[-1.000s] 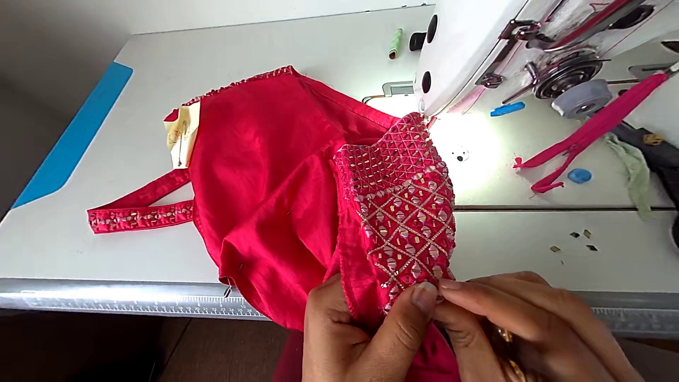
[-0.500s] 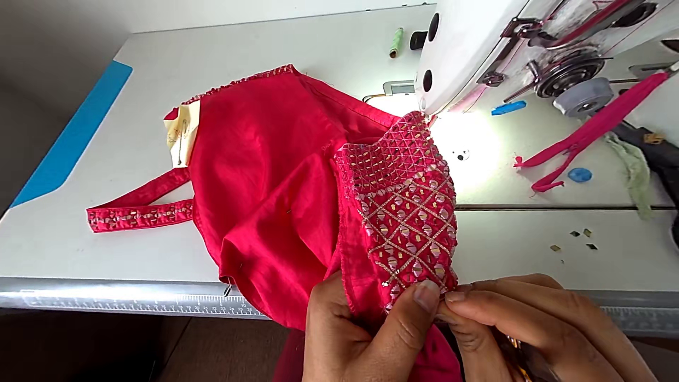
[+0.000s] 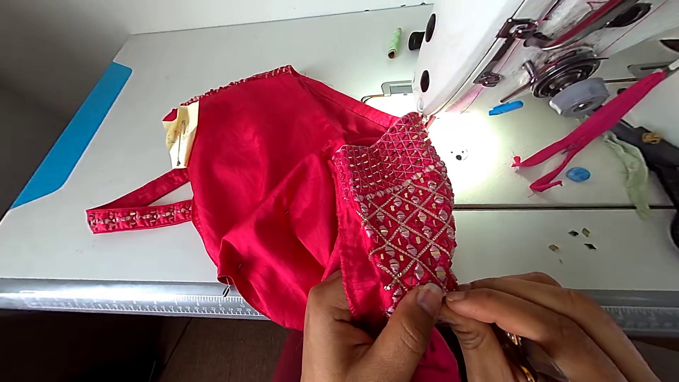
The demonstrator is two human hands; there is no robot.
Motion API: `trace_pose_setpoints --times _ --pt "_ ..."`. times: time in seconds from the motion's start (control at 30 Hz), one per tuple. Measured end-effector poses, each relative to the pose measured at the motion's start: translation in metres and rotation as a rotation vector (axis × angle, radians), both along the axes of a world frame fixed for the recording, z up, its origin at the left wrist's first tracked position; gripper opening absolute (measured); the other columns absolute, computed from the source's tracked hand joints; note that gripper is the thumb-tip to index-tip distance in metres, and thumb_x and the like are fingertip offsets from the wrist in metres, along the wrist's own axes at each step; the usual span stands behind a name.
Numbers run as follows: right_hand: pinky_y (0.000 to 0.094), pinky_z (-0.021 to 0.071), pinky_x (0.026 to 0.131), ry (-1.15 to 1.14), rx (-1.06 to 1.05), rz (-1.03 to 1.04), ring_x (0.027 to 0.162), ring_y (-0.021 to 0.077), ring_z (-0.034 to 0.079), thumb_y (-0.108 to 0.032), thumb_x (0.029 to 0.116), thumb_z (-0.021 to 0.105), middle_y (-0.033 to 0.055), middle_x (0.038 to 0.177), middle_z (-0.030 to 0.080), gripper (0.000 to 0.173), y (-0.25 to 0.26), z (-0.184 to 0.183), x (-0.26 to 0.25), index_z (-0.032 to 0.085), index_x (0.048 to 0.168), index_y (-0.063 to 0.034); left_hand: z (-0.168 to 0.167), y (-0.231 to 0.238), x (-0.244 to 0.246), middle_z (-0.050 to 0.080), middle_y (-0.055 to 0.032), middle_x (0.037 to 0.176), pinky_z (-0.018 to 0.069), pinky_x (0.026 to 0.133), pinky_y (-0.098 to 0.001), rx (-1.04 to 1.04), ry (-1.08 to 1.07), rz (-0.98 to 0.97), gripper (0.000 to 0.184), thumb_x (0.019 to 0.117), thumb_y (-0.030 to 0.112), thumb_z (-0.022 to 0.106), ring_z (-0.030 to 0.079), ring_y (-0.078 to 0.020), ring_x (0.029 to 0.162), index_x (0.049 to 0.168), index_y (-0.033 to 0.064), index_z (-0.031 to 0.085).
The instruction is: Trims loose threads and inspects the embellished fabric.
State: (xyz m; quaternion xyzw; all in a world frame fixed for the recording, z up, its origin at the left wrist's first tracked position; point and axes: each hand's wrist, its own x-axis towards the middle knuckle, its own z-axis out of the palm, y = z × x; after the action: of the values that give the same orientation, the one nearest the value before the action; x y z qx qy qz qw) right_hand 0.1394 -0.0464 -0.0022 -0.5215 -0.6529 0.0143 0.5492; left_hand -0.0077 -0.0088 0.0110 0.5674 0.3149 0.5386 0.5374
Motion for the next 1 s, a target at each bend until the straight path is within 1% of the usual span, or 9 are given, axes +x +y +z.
trace_pose_setpoints --times 0.13,0.2,0.27,0.37,0.43,0.53,0.67,0.8,1.0 --pt "0.0084 0.0451 0.083 -0.052 -0.06 -0.004 0.092 0.0009 0.058 -0.015 0.101 0.062 0.0004 0.097 0.06 0.005 -0.002 0.004 0.0 0.059 0.098 -0.0114 -0.001 0.001 0.001 0.075 0.0046 0.085 0.0601 0.073 -0.019 0.034 0.053 0.014 0.007 0.0954 0.012 0.071 0.07 0.0016 0.079 0.092 0.006 0.074" --pt "0.0078 0.0448 0.081 -0.083 -0.059 -0.044 0.091 0.0013 0.058 -0.015 0.1016 0.061 0.0014 0.096 0.059 0.006 -0.001 0.005 -0.003 0.057 0.098 -0.0114 -0.001 0.002 0.002 0.075 0.0032 0.082 0.0599 0.071 -0.0197 0.038 0.067 0.037 0.008 0.0939 0.012 0.073 0.07 0.0004 0.076 0.09 0.0049 0.074" --pt "0.008 0.0446 0.08 -0.125 -0.04 -0.08 0.089 0.0025 0.057 -0.015 0.1024 0.059 0.0017 0.095 0.058 0.006 0.0 0.004 -0.006 0.057 0.099 -0.0115 -0.001 0.001 0.005 0.074 0.0032 0.081 0.0597 0.07 -0.019 0.031 0.078 0.074 0.009 0.0938 0.01 0.072 0.069 0.0006 0.075 0.088 0.0043 0.074" --pt "0.0125 0.0438 0.079 -0.217 0.056 -0.138 0.085 0.0084 0.055 -0.012 0.1017 0.056 0.0033 0.092 0.056 0.005 0.004 -0.003 -0.011 0.058 0.097 -0.0103 0.0 -0.003 0.011 0.073 0.0015 0.079 0.0602 0.069 -0.0199 0.011 0.084 0.139 0.008 0.0935 0.007 0.07 0.069 -0.0006 0.074 0.088 0.002 0.073" --pt "0.0173 0.0443 0.078 -0.279 0.138 -0.155 0.083 0.0122 0.054 -0.014 0.1012 0.056 0.0042 0.092 0.055 0.005 0.007 -0.01 -0.012 0.057 0.098 -0.0107 0.0 -0.004 0.013 0.073 0.0012 0.078 0.0599 0.069 -0.02 -0.012 0.083 0.152 0.009 0.0941 0.006 0.068 0.069 -0.0008 0.073 0.088 0.0013 0.072" --pt "0.0216 0.0445 0.078 -0.349 0.214 -0.12 0.082 0.0149 0.053 -0.015 0.1018 0.056 0.0049 0.093 0.054 0.004 0.008 -0.017 -0.01 0.056 0.099 -0.0113 0.001 -0.004 0.013 0.073 0.0028 0.079 0.0596 0.07 -0.019 -0.038 0.085 0.142 0.01 0.0955 0.006 0.066 0.069 0.0001 0.074 0.089 0.0022 0.072" --pt "0.0234 0.0441 0.08 -0.392 0.235 -0.069 0.082 0.0159 0.052 -0.013 0.1031 0.056 0.0056 0.094 0.054 0.006 0.01 -0.017 -0.007 0.055 0.098 -0.0107 0.001 -0.004 0.013 0.073 0.0034 0.08 0.0604 0.071 -0.0208 -0.114 0.006 0.098 0.008 0.0966 0.004 0.064 0.069 -0.0012 0.074 0.092 0.0032 0.071" --pt "0.0238 0.0445 0.078 -0.426 0.259 -0.036 0.08 0.0159 0.052 -0.012 0.1039 0.053 0.0054 0.092 0.055 0.008 0.014 -0.017 -0.004 0.055 0.096 -0.0106 0.0 -0.002 0.011 0.073 0.0016 0.08 0.0608 0.073 -0.0224 -0.198 -0.076 0.043 0.009 0.0985 0.002 0.061 0.07 -0.0031 0.075 0.095 0.0029 0.07" --pt "0.0244 0.0445 0.077 -0.493 0.29 0.039 0.08 0.0177 0.051 -0.01 0.105 0.051 0.0068 0.092 0.054 0.007 0.021 -0.013 0.002 0.055 0.099 -0.009 0.0 0.002 0.008 0.073 0.0002 0.081 0.0607 0.074 -0.023 -0.287 -0.168 -0.016 0.011 0.1 0.003 0.06 0.07 -0.0037 0.075 0.096 0.0043 0.069"
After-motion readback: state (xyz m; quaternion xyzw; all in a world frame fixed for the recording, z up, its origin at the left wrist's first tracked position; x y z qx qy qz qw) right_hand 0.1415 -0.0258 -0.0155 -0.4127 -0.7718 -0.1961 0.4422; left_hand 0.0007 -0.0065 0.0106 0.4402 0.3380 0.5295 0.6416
